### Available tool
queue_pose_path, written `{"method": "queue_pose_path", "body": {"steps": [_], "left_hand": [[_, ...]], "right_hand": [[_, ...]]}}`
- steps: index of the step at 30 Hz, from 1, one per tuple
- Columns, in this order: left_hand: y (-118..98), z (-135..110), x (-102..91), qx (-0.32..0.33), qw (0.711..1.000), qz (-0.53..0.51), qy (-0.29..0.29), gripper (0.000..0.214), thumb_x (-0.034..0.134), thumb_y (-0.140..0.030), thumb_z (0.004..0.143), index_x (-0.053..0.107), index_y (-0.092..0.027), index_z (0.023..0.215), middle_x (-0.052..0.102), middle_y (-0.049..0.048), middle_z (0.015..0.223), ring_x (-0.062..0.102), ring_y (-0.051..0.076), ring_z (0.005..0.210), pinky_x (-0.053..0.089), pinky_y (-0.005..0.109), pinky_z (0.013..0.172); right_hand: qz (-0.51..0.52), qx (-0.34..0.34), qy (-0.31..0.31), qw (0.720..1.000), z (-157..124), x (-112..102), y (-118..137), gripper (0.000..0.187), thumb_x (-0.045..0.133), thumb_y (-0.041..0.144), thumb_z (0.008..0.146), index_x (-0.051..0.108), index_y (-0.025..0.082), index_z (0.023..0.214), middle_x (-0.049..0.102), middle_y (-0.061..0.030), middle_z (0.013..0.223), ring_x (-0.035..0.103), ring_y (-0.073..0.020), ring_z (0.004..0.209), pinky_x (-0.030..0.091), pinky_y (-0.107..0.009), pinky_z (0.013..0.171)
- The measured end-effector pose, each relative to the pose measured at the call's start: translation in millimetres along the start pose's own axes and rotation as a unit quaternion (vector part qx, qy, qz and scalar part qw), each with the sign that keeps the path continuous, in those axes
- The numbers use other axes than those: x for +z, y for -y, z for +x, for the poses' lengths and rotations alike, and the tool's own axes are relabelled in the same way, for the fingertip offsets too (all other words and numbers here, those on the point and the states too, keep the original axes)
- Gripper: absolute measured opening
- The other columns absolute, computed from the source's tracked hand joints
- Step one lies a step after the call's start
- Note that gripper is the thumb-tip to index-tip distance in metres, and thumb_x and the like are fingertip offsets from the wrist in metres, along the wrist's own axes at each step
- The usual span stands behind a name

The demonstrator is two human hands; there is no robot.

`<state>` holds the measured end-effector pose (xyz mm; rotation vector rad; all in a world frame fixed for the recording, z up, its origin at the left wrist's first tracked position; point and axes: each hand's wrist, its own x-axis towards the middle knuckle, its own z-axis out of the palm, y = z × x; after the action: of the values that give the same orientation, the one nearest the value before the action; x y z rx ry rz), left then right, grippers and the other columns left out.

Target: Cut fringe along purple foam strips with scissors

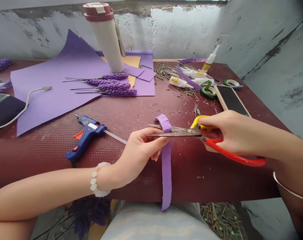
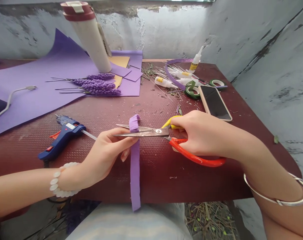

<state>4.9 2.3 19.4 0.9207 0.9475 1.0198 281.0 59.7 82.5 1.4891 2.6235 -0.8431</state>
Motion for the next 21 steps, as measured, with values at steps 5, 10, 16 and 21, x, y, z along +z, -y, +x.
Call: {"method": "queue_pose_path", "body": {"steps": [5, 10, 16, 21], "left_hand": [[2.7, 0.4, -1.3, 0.002, 1.000, -0.002, -0.007, 0.031, 0.115, -0.038, 0.083, 0.090, -0.020, 0.086, 0.061, -0.0069, 0.059, 0.049, 0.009, 0.052, 0.042, 0.023, 0.051], [3.3, 0.5, -1.8, 0.002, 1.000, 0.000, -0.002, 0.027, 0.114, -0.034, 0.084, 0.091, -0.019, 0.088, 0.062, -0.0070, 0.061, 0.048, 0.008, 0.052, 0.038, 0.022, 0.050], [1.8, -0.1, -1.1, -0.003, 1.000, 0.014, -0.007, 0.031, 0.114, -0.038, 0.082, 0.089, -0.020, 0.084, 0.060, -0.0070, 0.058, 0.047, 0.008, 0.051, 0.038, 0.023, 0.050], [0.1, -1.5, -0.5, 0.000, 0.999, 0.031, -0.007, 0.031, 0.111, -0.040, 0.085, 0.087, -0.020, 0.083, 0.059, -0.0068, 0.056, 0.047, 0.009, 0.049, 0.038, 0.024, 0.050]], "right_hand": [[-0.002, -0.002, -0.017, 1.000, 0.2, 4.1, -4.1, 0.024, 0.079, 0.049, 0.085, 0.060, 0.035, 0.082, 0.066, -0.0019, 0.069, 0.062, -0.0307, 0.062, 0.041, -0.046, 0.066], [-0.005, 0.002, -0.016, 1.000, -1.4, 5.4, -2.8, 0.025, 0.079, 0.051, 0.086, 0.061, 0.035, 0.080, 0.069, -0.0033, 0.070, 0.064, -0.0314, 0.063, 0.042, -0.046, 0.065], [-0.009, 0.008, 0.004, 1.000, -2.1, 5.2, -1.2, 0.026, 0.078, 0.054, 0.085, 0.060, 0.035, 0.080, 0.069, -0.0027, 0.068, 0.064, -0.0303, 0.060, 0.044, -0.047, 0.064], [-0.012, -0.007, 0.016, 1.000, -2.5, 5.6, -3.9, 0.020, 0.075, 0.050, 0.085, 0.063, 0.035, 0.083, 0.069, -0.0020, 0.068, 0.065, -0.0308, 0.061, 0.044, -0.046, 0.061]]}}
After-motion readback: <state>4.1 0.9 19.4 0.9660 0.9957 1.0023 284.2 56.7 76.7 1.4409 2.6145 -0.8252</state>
